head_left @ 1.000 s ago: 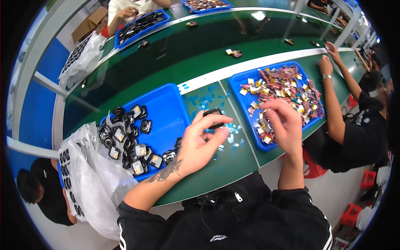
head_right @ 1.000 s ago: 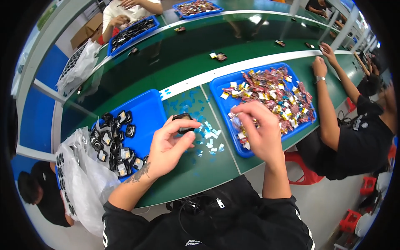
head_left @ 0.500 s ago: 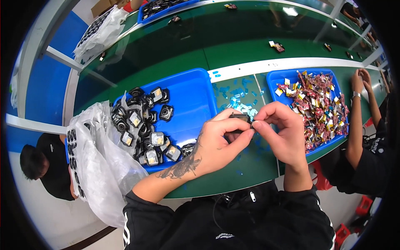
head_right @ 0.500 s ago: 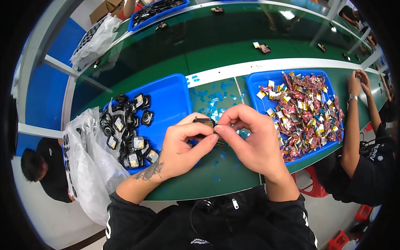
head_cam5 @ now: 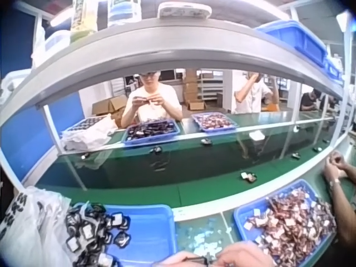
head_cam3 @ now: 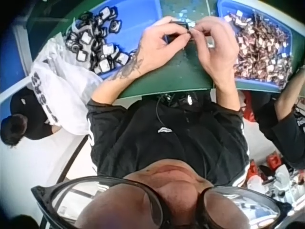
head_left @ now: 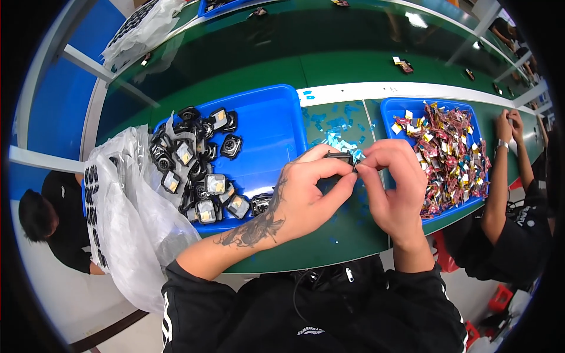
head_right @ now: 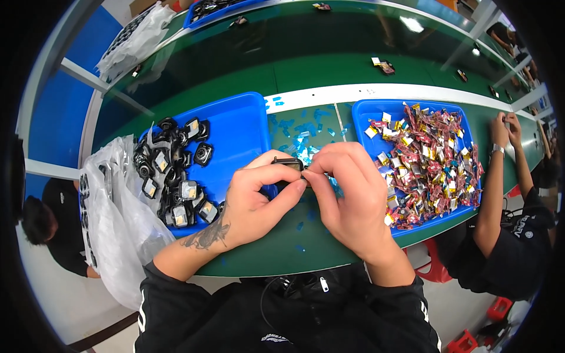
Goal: Assembling electronic components into plastic housings at a factory production line.
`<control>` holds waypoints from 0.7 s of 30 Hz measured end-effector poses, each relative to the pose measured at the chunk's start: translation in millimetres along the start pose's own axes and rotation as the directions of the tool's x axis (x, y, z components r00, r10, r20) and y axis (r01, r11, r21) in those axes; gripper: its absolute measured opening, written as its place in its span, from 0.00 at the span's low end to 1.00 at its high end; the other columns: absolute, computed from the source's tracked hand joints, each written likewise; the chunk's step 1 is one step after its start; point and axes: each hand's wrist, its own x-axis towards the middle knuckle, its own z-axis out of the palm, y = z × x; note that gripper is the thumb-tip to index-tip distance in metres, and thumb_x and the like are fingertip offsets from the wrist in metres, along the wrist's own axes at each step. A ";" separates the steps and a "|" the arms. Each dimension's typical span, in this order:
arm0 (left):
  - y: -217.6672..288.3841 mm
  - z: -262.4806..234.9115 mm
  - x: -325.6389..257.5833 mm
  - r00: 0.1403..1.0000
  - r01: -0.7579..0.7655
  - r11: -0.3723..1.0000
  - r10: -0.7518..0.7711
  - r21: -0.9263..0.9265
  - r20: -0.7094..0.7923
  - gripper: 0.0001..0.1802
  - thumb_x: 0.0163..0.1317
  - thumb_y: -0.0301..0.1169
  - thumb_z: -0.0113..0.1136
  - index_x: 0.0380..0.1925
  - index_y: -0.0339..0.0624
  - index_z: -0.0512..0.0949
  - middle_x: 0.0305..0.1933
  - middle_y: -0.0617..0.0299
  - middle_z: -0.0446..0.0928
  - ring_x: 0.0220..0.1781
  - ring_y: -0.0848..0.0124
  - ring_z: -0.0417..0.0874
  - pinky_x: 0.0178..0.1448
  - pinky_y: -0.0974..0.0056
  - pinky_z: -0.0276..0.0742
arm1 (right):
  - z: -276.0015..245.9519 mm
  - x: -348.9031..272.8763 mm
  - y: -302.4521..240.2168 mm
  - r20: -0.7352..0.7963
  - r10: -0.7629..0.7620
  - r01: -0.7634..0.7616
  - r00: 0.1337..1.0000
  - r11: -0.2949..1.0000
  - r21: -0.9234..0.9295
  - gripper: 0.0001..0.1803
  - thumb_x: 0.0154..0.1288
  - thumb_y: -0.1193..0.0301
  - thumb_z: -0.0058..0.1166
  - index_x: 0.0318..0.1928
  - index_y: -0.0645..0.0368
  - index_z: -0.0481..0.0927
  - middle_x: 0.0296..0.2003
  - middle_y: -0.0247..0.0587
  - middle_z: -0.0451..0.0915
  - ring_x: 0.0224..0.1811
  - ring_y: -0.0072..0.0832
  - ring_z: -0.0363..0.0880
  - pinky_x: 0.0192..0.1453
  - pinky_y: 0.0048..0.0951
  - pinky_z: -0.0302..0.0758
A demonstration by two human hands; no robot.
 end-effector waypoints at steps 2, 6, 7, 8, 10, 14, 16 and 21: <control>-2.1 -0.6 -0.8 0.999 0.007 1.000 -0.008 -0.029 -0.036 0.06 0.60 0.25 0.63 0.36 0.34 0.82 0.39 0.55 0.80 0.38 0.66 0.83 0.40 0.66 0.77 | 0.4 -1.8 -2.6 0.002 -0.065 0.065 0.998 0.998 -0.012 0.13 0.48 0.84 0.66 0.34 0.63 0.77 0.32 0.45 0.78 0.34 0.39 0.79 0.34 0.33 0.76; -7.0 -5.6 3.8 0.989 0.112 0.963 -0.133 -0.246 -0.072 0.06 0.60 0.25 0.63 0.35 0.33 0.82 0.36 0.57 0.79 0.35 0.72 0.80 0.40 0.69 0.74 | -3.0 -6.2 -2.5 0.079 0.005 -0.004 0.997 1.000 -0.009 0.11 0.51 0.85 0.62 0.35 0.62 0.77 0.30 0.44 0.78 0.31 0.40 0.79 0.34 0.34 0.75; -4.6 -7.9 6.0 0.975 0.168 0.936 -0.204 -0.310 -0.088 0.05 0.60 0.24 0.64 0.34 0.33 0.83 0.35 0.59 0.79 0.34 0.75 0.78 0.39 0.70 0.73 | -3.2 -6.2 -3.0 0.110 0.148 -0.141 0.983 0.988 -0.064 0.10 0.53 0.85 0.61 0.36 0.62 0.77 0.29 0.43 0.78 0.31 0.40 0.79 0.34 0.34 0.75; -7.3 -10.2 7.7 0.971 0.175 0.930 -0.218 -0.324 -0.100 0.06 0.61 0.25 0.64 0.34 0.33 0.83 0.35 0.61 0.79 0.34 0.77 0.77 0.39 0.71 0.73 | -0.8 -0.3 -1.1 0.122 0.168 -0.147 0.978 0.975 -0.167 0.10 0.55 0.83 0.60 0.38 0.63 0.79 0.27 0.43 0.79 0.31 0.41 0.81 0.35 0.33 0.76; -8.8 -14.7 8.7 0.968 0.181 0.924 -0.228 -0.337 -0.107 0.06 0.62 0.26 0.63 0.35 0.33 0.83 0.35 0.62 0.79 0.34 0.78 0.77 0.39 0.72 0.72 | -3.9 -6.7 9.3 0.179 0.209 -0.192 0.961 0.976 -0.107 0.10 0.56 0.83 0.61 0.40 0.62 0.80 0.30 0.44 0.79 0.33 0.38 0.82 0.35 0.31 0.76; 4.1 -18.5 7.9 0.934 0.357 0.780 -0.300 -0.513 0.193 0.07 0.65 0.27 0.61 0.35 0.34 0.83 0.37 0.64 0.81 0.35 0.82 0.76 0.38 0.74 0.71 | -5.1 -4.1 0.4 0.204 0.334 -0.379 0.920 0.891 0.251 0.10 0.60 0.83 0.60 0.43 0.63 0.83 0.42 0.43 0.79 0.39 0.25 0.82 0.39 0.23 0.78; 5.0 -18.8 5.7 0.888 0.455 0.699 -0.309 -0.551 0.341 0.07 0.67 0.27 0.59 0.36 0.35 0.83 0.37 0.63 0.83 0.35 0.82 0.77 0.40 0.74 0.72 | -4.2 2.2 -2.9 0.221 0.334 -0.400 0.916 0.748 0.529 0.14 0.60 0.85 0.58 0.47 0.65 0.83 0.44 0.41 0.77 0.42 0.23 0.80 0.43 0.21 0.79; 8.2 -21.2 6.4 0.844 0.518 0.638 -0.275 -0.569 0.461 0.09 0.67 0.27 0.57 0.43 0.34 0.81 0.41 0.60 0.82 0.40 0.77 0.79 0.47 0.72 0.74 | -2.6 -6.8 16.2 0.220 0.197 -0.295 0.955 0.606 0.739 0.13 0.59 0.85 0.57 0.46 0.66 0.81 0.46 0.44 0.76 0.44 0.26 0.78 0.48 0.26 0.77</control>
